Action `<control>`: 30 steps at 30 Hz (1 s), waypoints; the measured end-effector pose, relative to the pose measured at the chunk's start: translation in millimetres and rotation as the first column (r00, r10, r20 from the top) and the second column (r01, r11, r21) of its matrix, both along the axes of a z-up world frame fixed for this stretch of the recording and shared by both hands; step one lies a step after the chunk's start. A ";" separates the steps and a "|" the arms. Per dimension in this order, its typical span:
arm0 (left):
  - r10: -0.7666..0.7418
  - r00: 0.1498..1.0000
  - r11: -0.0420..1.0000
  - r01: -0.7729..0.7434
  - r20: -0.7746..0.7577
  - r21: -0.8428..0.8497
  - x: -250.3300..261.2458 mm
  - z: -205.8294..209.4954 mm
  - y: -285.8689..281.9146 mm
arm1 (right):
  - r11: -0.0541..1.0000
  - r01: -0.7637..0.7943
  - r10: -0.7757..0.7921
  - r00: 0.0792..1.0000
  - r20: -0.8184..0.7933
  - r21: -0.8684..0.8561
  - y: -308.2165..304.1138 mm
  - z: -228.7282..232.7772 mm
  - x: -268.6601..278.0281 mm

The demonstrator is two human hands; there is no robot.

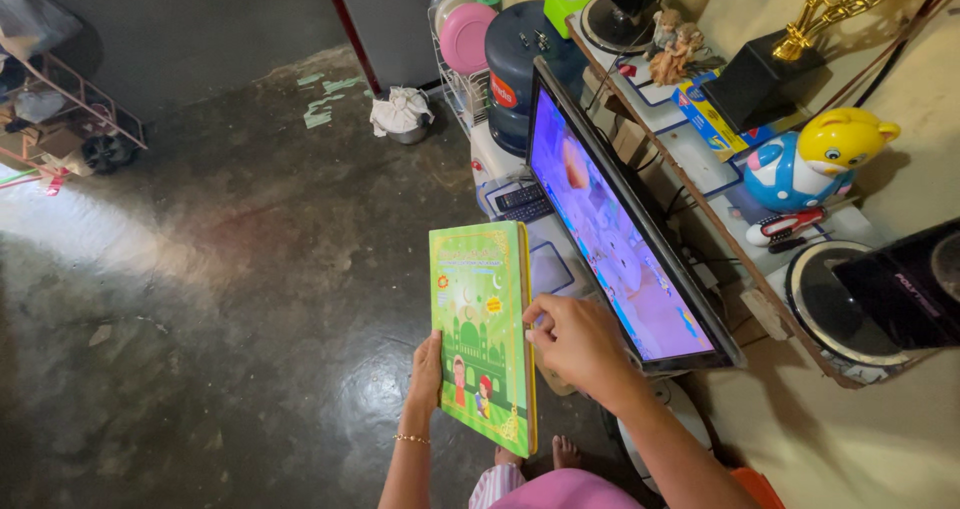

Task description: The person unplugs a power adapter from a wall socket, picks up a book from a stack, retrieves a charger from a shelf, then walks to a TV stand and plugs the charger into a socket. The person then places the book on the TV stand.

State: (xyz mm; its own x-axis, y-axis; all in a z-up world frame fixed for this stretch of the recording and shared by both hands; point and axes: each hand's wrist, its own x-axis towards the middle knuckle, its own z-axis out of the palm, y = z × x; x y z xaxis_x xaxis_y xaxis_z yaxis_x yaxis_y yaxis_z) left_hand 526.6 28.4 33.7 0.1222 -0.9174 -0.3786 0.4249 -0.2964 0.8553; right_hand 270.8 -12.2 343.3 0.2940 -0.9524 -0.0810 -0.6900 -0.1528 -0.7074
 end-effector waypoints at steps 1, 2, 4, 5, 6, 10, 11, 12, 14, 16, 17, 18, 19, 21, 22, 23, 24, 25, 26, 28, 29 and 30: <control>0.001 1.000 1.000 -0.001 0.007 -0.006 -0.5 1.1 -0.6 | 1.000 -0.003 0.003 1.000 -0.020 0.007 -0.4 1.2 0.7; 0.003 1.000 1.000 -0.003 0.013 -0.008 -1.5 1.6 0.9 | 0.999 0.009 -0.009 1.000 -0.017 0.032 0.2 1.8 1.0; 0.008 0.999 1.000 -0.008 0.035 -0.006 -4.0 2.0 2.2 | 0.996 0.034 -0.034 0.999 -0.012 0.081 0.2 2.5 1.0; 0.011 0.999 1.000 -0.011 0.052 0.000 -5.1 1.7 2.5 | 0.998 0.025 -0.024 1.000 -0.010 0.055 1.1 2.4 1.2; 0.013 0.997 1.000 -0.013 0.070 0.004 -5.0 1.3 1.8 | 1.000 0.017 -0.017 1.000 -0.009 0.026 1.8 2.1 1.5; 0.020 1.000 0.998 -0.019 0.015 -0.054 -5.5 -2.5 1.0 | 0.999 0.007 -0.007 1.000 -0.001 -0.046 -2.0 1.2 1.9; 0.017 0.999 0.999 -0.016 0.030 -0.030 -6.0 -3.2 0.8 | 0.999 0.004 -0.004 1.000 0.015 -0.032 -2.0 1.8 1.9; 0.019 0.999 1.000 -0.019 0.042 -0.009 -7.7 -3.5 -0.1 | 1.000 -0.004 0.005 1.000 0.029 -0.021 -3.2 3.7 1.7; 0.007 1.000 1.000 -0.007 -0.018 -0.003 -14.7 -3.8 -3.6 | 1.000 -0.025 0.024 1.000 0.019 0.017 -4.9 8.7 3.1; -0.003 0.995 1.000 0.004 -0.101 0.013 -22.0 -3.0 -7.7 | 0.997 -0.043 0.045 0.999 -0.029 0.070 -5.8 15.4 6.1; -0.006 0.988 1.000 0.010 -0.156 0.024 -25.3 -2.3 -10.7 | 0.998 -0.028 0.028 1.000 0.005 0.048 -5.0 19.7 6.2; -0.011 0.978 0.999 0.019 -0.210 0.035 -28.7 -2.3 -13.9 | 1.000 -0.011 0.010 0.999 0.040 0.027 -3.7 23.9 6.2; -0.019 0.973 0.999 0.029 -0.230 0.042 -31.7 -2.8 -17.8 | 1.000 0.008 -0.008 0.997 0.075 0.007 -2.3 28.2 6.0; -0.028 0.963 0.997 0.045 -0.269 0.058 -35.3 -4.6 -23.1 | 0.961 0.104 -0.055 0.980 0.193 -0.255 6.5 37.0 2.5; -0.021 0.956 0.998 0.040 -0.293 0.058 -38.3 -5.9 -26.3 | 0.912 0.160 -0.064 0.965 0.254 -0.378 10.4 41.7 0.0; -0.015 0.948 0.998 0.035 -0.318 0.059 -41.3 -7.4 -28.7 | 0.919 0.181 -0.093 0.962 0.255 -0.351 14.4 46.1 -2.6; -0.009 0.939 0.997 0.033 -0.344 0.064 -44.5 -9.0 -28.7 | 0.925 0.203 -0.123 0.960 0.252 -0.321 19.8 50.1 -6.4; -0.018 0.937 0.998 0.040 -0.348 0.057 -46.4 -10.3 -29.2 | 0.930 0.225 -0.154 0.956 0.248 -0.291 23.1 53.0 -9.1; -0.029 0.935 0.998 0.050 -0.352 0.050 -48.6 -11.6 -30.2 | 0.922 0.168 -0.098 0.973 0.207 -0.350 23.6 54.4 -11.0; -0.050 0.928 0.997 0.069 -0.369 0.038 -53.0 -11.9 -31.0 | 0.887 0.046 0.007 0.994 0.113 -0.459 22.2 54.7 -13.6; -0.060 0.922 0.996 0.078 -0.382 0.032 -54.9 -10.9 -29.7 | 0.905 -0.002 0.044 0.995 0.089 -0.426 21.9 53.1 -12.7; -0.071 0.916 0.996 0.088 -0.395 0.025 -57.1 -9.2 -30.4 | 0.919 -0.049 0.082 0.994 0.066 -0.392 21.6 50.2 -10.2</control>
